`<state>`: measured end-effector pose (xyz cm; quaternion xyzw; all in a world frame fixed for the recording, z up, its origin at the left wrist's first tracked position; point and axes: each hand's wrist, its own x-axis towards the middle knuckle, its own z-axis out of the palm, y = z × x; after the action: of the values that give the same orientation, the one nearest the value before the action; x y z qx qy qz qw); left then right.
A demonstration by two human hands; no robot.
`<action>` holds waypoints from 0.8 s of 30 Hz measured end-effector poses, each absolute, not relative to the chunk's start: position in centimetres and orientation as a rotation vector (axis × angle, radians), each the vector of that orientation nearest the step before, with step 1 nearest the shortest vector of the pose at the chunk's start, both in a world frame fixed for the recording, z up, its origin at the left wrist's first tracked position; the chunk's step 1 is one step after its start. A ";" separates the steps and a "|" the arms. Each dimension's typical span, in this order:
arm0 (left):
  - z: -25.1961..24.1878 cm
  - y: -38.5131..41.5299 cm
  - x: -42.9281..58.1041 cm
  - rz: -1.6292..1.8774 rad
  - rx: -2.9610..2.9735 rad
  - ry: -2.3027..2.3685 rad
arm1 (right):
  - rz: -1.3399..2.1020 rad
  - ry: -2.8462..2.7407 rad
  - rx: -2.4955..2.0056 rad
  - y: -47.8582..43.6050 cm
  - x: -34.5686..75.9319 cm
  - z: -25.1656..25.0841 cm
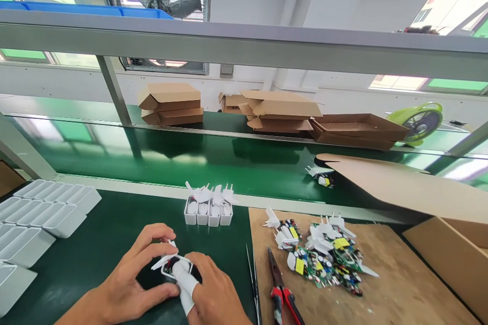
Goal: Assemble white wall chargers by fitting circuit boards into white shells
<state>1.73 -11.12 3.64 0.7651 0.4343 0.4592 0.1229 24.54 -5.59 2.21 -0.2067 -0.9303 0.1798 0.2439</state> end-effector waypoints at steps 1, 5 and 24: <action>3.4 -11.2 1.7 1.336 2.233 1.279 | 0.486 -2.526 -0.544 -5.6 24.5 2.2; 2.9 -11.5 1.6 1.354 2.178 1.355 | 0.479 -2.404 -0.510 -5.5 24.6 2.5; 3.0 -11.3 5.0 1.765 2.192 1.294 | 2.136 -1.006 -0.819 -6.1 22.1 -0.6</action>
<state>4.98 -11.33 3.03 0.7075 0.4177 0.5696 0.0219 22.07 -6.13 -0.65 -0.3111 -0.3821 0.8110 0.3155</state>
